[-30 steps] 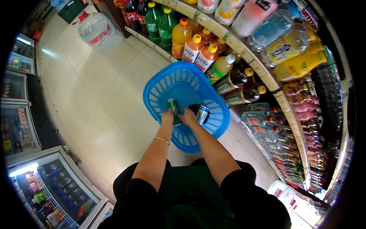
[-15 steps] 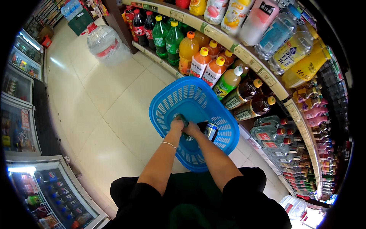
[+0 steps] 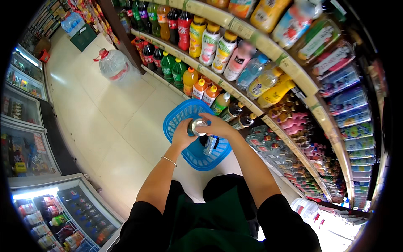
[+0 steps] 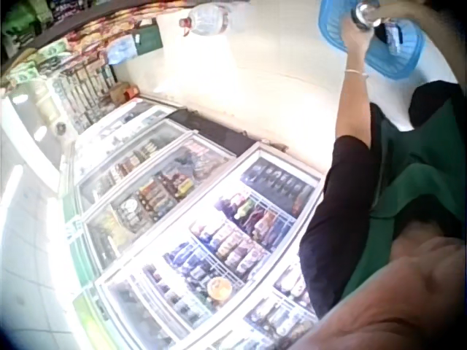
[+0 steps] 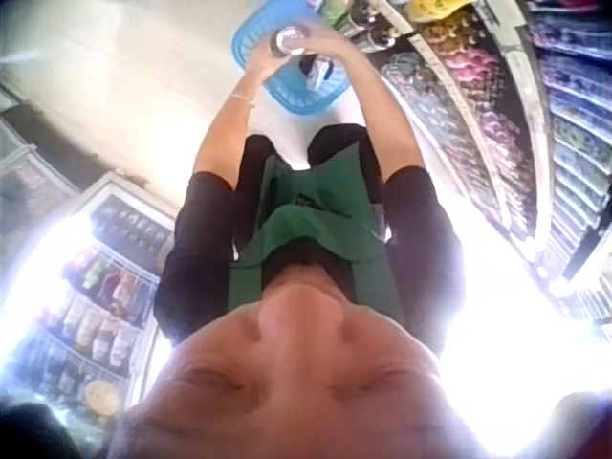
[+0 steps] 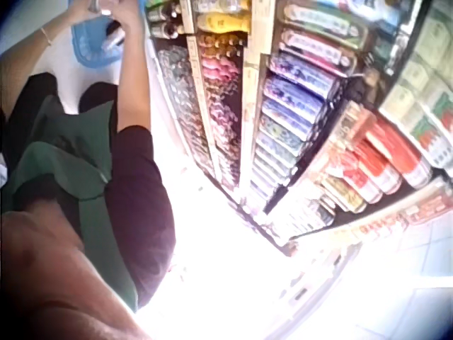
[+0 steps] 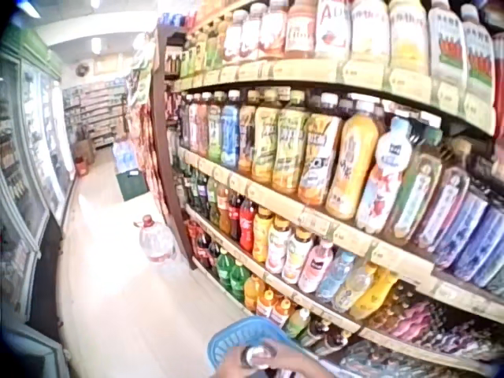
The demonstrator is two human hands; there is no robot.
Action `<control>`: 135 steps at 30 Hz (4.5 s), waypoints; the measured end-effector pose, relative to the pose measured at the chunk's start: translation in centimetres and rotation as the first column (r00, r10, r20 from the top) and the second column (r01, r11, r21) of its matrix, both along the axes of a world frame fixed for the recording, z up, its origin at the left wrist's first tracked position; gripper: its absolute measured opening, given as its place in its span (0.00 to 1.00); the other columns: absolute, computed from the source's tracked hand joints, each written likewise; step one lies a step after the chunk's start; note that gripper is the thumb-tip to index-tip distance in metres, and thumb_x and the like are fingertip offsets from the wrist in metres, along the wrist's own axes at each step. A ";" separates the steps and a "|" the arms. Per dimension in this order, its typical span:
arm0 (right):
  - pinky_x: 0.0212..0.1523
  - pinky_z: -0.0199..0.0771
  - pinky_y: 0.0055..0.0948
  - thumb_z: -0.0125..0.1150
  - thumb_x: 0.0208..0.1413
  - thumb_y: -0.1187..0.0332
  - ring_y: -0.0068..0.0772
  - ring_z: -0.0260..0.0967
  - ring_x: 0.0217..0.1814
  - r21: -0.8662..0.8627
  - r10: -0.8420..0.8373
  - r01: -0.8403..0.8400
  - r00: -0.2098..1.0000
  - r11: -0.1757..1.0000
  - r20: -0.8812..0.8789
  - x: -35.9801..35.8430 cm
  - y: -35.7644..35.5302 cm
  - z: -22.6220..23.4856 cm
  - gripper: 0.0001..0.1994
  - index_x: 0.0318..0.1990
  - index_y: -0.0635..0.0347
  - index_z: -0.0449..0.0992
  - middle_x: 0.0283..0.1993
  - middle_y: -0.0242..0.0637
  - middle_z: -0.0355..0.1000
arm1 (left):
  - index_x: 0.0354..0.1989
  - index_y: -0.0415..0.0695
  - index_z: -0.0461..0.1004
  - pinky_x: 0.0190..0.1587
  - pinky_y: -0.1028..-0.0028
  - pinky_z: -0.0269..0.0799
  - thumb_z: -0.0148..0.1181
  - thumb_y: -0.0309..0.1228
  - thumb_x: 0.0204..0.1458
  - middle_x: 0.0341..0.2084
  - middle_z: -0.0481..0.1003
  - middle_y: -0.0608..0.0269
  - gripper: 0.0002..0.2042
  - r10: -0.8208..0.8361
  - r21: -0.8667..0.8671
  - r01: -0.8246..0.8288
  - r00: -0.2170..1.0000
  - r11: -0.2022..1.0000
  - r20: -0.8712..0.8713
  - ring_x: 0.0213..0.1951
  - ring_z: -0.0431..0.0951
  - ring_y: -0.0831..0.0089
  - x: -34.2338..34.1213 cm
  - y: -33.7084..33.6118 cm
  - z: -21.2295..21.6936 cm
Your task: The person wipes the labels of various bottles on a store shelf using a dark cloth. They handle each bottle individually, wiping the front and sides before placing it back on the shelf. The task involves cleaning glass bottles containing liquids, likely alcoholic beverages, in a retail setting.
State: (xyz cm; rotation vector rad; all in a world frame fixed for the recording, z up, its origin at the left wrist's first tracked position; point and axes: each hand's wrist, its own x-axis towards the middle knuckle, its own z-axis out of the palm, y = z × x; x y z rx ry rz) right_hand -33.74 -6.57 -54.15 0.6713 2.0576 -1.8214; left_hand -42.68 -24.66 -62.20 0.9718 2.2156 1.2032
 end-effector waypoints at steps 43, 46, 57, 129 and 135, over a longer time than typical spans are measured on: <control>0.55 0.72 0.38 0.79 0.40 0.64 0.39 0.72 0.57 0.428 -0.472 0.838 0.545 0.339 -0.693 42.8 7.8 57.6 0.42 0.64 0.62 0.63 0.55 0.43 0.75 | 0.71 0.44 0.52 0.64 0.64 0.62 0.70 0.24 0.44 0.64 0.61 0.48 0.43 -0.781 0.397 0.782 0.588 0.481 -0.211 0.65 0.64 0.56 32.6 24.8 61.8; 0.50 0.76 0.34 0.78 0.41 0.65 0.31 0.73 0.53 0.361 -0.524 0.893 0.451 0.269 -0.723 46.7 11.0 56.8 0.40 0.62 0.61 0.64 0.51 0.40 0.76 | 0.69 0.41 0.55 0.61 0.63 0.66 0.65 0.25 0.49 0.61 0.65 0.47 0.38 -0.771 0.410 0.770 0.601 0.489 -0.210 0.62 0.67 0.53 36.4 29.0 60.4; 0.48 0.79 0.32 0.76 0.44 0.70 0.31 0.77 0.49 0.324 -0.540 0.935 0.350 0.147 -0.765 49.5 16.2 57.3 0.35 0.61 0.63 0.65 0.50 0.41 0.76 | 0.64 0.33 0.63 0.60 0.70 0.60 0.42 0.45 0.67 0.59 0.69 0.53 0.28 -0.619 0.621 0.172 0.461 0.765 0.635 0.59 0.68 0.67 44.7 36.8 58.6; 0.66 0.57 0.30 0.47 0.64 0.41 0.36 0.61 0.66 -0.419 -0.893 0.904 -0.123 0.078 -0.432 46.3 28.5 50.5 0.38 0.67 0.69 0.61 0.67 0.44 0.63 | 0.63 0.24 0.58 0.48 0.57 0.74 0.57 0.33 0.53 0.47 0.73 0.37 0.32 -0.410 0.133 0.508 0.801 0.851 -0.437 0.44 0.77 0.44 44.3 33.9 61.5; 0.63 0.61 0.31 0.47 0.63 0.38 0.36 0.65 0.60 -0.354 -0.866 0.925 -0.063 0.135 -0.496 44.6 28.2 49.8 0.39 0.65 0.70 0.64 0.63 0.43 0.67 | 0.66 0.26 0.54 0.44 0.59 0.75 0.57 0.33 0.53 0.48 0.72 0.42 0.34 -0.379 0.152 0.483 0.815 0.862 -0.439 0.41 0.78 0.52 43.7 34.2 60.0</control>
